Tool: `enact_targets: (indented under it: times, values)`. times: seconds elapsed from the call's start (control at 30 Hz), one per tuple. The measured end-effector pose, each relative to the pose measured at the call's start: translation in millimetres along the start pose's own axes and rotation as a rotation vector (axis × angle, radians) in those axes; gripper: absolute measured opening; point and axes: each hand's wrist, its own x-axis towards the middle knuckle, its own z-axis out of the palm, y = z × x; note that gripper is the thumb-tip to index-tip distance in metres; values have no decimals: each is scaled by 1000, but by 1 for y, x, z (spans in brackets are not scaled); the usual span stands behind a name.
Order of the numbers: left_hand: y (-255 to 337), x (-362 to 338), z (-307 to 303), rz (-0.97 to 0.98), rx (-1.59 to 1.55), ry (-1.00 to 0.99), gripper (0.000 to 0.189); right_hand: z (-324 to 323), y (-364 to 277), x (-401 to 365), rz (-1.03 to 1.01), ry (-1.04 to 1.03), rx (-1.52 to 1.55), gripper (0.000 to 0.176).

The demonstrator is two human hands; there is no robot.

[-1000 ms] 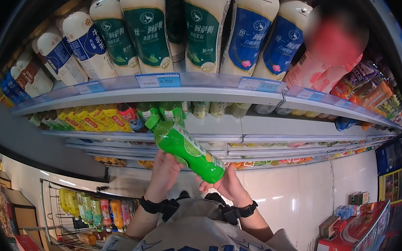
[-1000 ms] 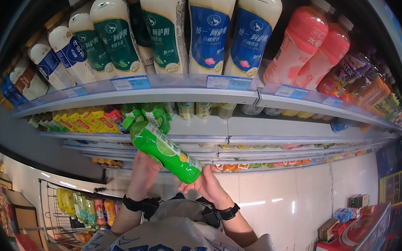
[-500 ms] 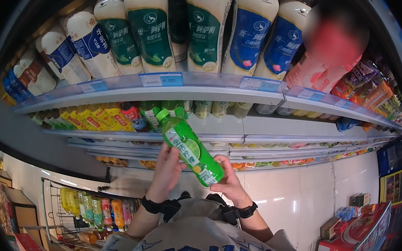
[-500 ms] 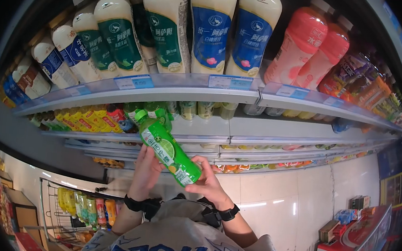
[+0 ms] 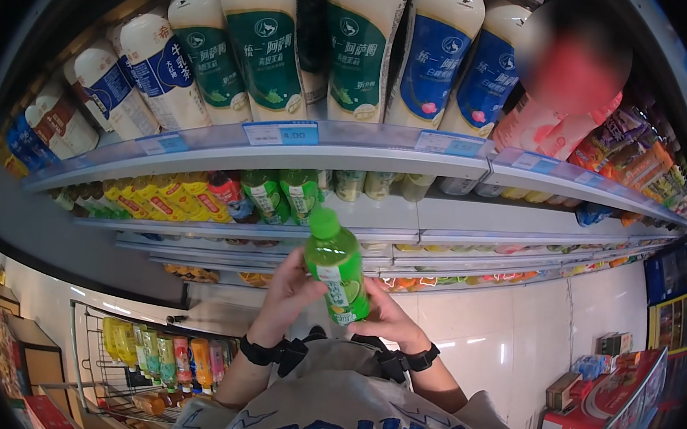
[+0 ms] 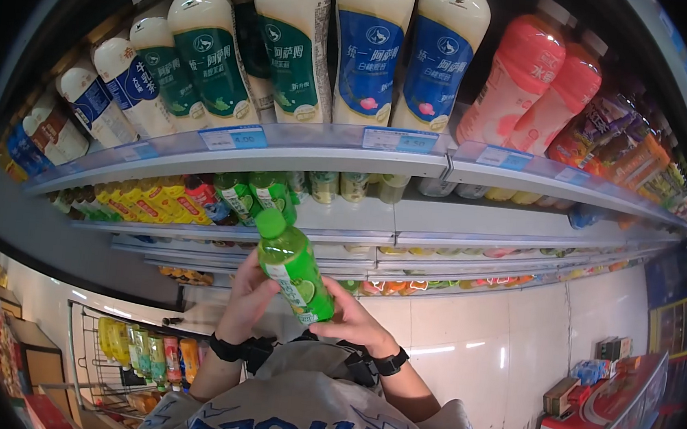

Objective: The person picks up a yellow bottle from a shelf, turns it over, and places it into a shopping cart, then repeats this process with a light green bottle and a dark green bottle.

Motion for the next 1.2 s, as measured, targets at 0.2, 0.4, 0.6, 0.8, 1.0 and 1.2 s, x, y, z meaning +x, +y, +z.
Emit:
enact_targets:
  times: [0.2, 0.4, 0.6, 0.8, 1.0, 1.2]
  values:
    - [8, 1, 6, -58, 218, -232, 71, -16, 23, -2, -18, 13, -179, 69]
    - [4, 16, 19, 166, 197, -269, 74, -17, 21, -10, 93, 106, -28, 66]
    - [-14, 26, 7, 215, 143, -234, 69, 1, 0, -15, 73, 71, -66, 64]
    - [-10, 33, 3, -44, 180, -75, 57, -12, -19, -31, 304, -78, 48, 77]
    - [-36, 35, 1, -194, 30, 71, 45, 0, -38, -30, -16, 3, 267, 118]
    - [-66, 27, 2, -452, -147, 98, 49, -8, -47, -29, -61, -87, 334, 128]
